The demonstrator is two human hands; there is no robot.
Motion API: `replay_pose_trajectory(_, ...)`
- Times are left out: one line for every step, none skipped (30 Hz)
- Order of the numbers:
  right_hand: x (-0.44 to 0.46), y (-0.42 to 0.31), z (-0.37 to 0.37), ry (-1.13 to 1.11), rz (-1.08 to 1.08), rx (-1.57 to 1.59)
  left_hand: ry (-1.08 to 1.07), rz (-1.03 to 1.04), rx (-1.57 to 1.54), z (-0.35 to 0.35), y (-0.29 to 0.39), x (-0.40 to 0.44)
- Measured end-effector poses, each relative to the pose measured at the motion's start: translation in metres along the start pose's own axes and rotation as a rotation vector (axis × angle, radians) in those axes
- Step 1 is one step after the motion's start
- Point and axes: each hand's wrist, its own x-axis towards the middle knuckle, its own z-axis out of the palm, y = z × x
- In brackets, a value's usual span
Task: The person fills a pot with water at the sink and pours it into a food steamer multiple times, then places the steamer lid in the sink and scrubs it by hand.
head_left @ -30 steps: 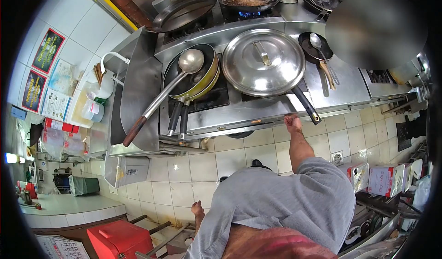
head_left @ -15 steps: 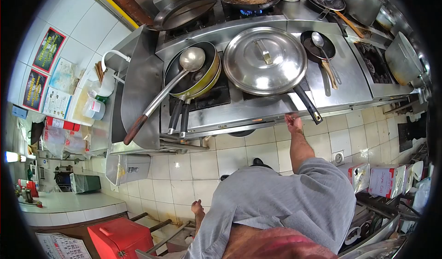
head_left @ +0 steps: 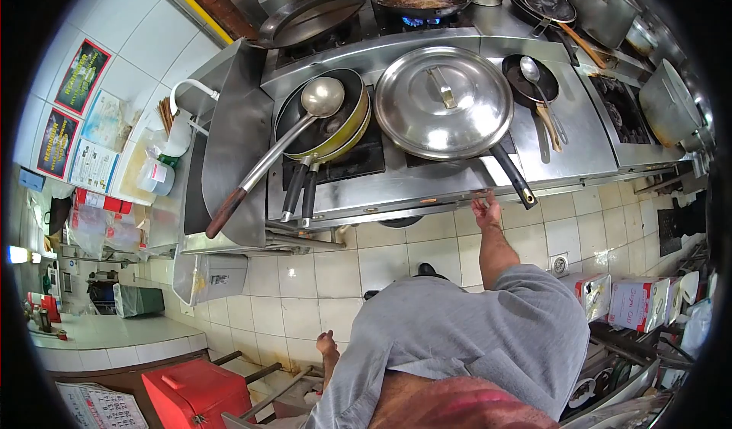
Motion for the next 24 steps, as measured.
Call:
replay_pose_trajectory(0.003,0.005,-0.008,-0.008,0.015,-0.047,0.003,-0.004,0.012,0.000,0.001,0.000)
replay_pose_trajectory(0.016,0.013,-0.025,-0.010,0.016,-0.051,0.007,-0.008,0.025,-0.001,0.000,0.000)
replay_pose_trajectory(0.026,0.022,-0.042,-0.115,0.077,-0.218,0.011,-0.012,0.037,-0.002,0.000,0.000)
replay_pose_trajectory(0.032,0.028,-0.053,-0.221,0.138,-0.386,0.012,-0.016,0.034,-0.002,0.000,-0.001)
replay_pose_trajectory(0.022,0.035,-0.050,-0.224,0.140,-0.392,0.023,-0.019,0.021,-0.001,-0.003,0.000)
replay_pose_trajectory(0.008,0.045,-0.043,-0.164,0.173,-0.733,0.035,-0.022,0.009,-0.003,-0.005,0.000)
replay_pose_trajectory(-0.003,0.054,-0.041,-0.099,0.201,-1.074,0.038,-0.028,0.005,-0.006,-0.011,0.002)
replay_pose_trajectory(0.015,0.068,-0.060,-0.550,-0.198,-1.712,0.006,-0.010,0.028,-0.008,-0.017,0.005)
replay_pose_trajectory(0.030,0.081,-0.077,-1.044,-0.680,-2.271,-0.028,0.010,0.051,-0.010,-0.023,0.009)
replay_pose_trajectory(0.026,0.094,-0.078,-1.198,-0.756,-2.384,-0.030,0.008,0.045,-0.013,-0.027,0.012)
replay_pose_trajectory(0.019,0.111,-0.070,-1.356,-0.836,-2.492,-0.032,-0.060,-0.019,-0.014,-0.032,0.016)
replay_pose_trajectory(-0.010,0.126,-0.048,-0.878,-0.185,-2.246,-0.035,-0.127,-0.083,-0.015,-0.039,0.022)
replay_pose_trajectory(-0.048,0.136,-0.020,-0.423,0.342,-1.847,-0.037,-0.195,-0.149,-0.017,-0.045,0.028)
replay_pose_trajectory(-0.056,0.151,-0.012,-0.425,0.331,-1.856,-0.037,-0.264,-0.217,-0.019,-0.050,0.035)
replay_pose_trajectory(-0.066,0.166,-0.007,-0.547,0.332,-1.852,-0.037,-0.334,-0.285,-0.023,-0.056,0.042)
replay_pose_trajectory(-0.075,0.180,0.000,-0.670,0.334,-1.847,-0.037,-0.406,-0.353,-0.027,-0.061,0.049)
replay_pose_trajectory(-0.075,0.194,0.005,-0.676,0.327,-1.858,-0.036,-0.410,-0.366,-0.032,-0.063,0.054)
replay_pose_trajectory(-0.076,0.208,0.010,-0.976,0.147,-1.975,-0.033,-0.408,-0.363,-0.038,-0.066,0.061)
replay_pose_trajectory(-0.076,0.227,0.015,-1.280,-0.050,-2.057,-0.029,-0.403,-0.357,-0.046,-0.072,0.071)
replay_pose_trajectory(-0.077,0.250,0.021,-1.282,-0.058,-2.059,-0.029,-0.401,-0.363,-0.056,-0.078,0.083)
replay_pose_trajectory(-0.081,0.271,0.033,-1.314,-0.189,-2.128,-0.040,-0.397,-0.383,-0.064,-0.088,0.097)
replay_pose_trajectory(-0.089,0.293,0.040,-1.217,-0.109,-2.054,-0.053,-0.397,-0.399,-0.075,-0.099,0.109)
replay_pose_trajectory(-0.102,0.315,0.051,-1.118,-0.038,-1.968,-0.067,-0.399,-0.411,-0.086,-0.114,0.120)
replay_pose_trajectory(-0.116,0.336,0.062,-1.022,0.020,-1.877,-0.074,-0.402,-0.410,-0.095,-0.138,0.135)
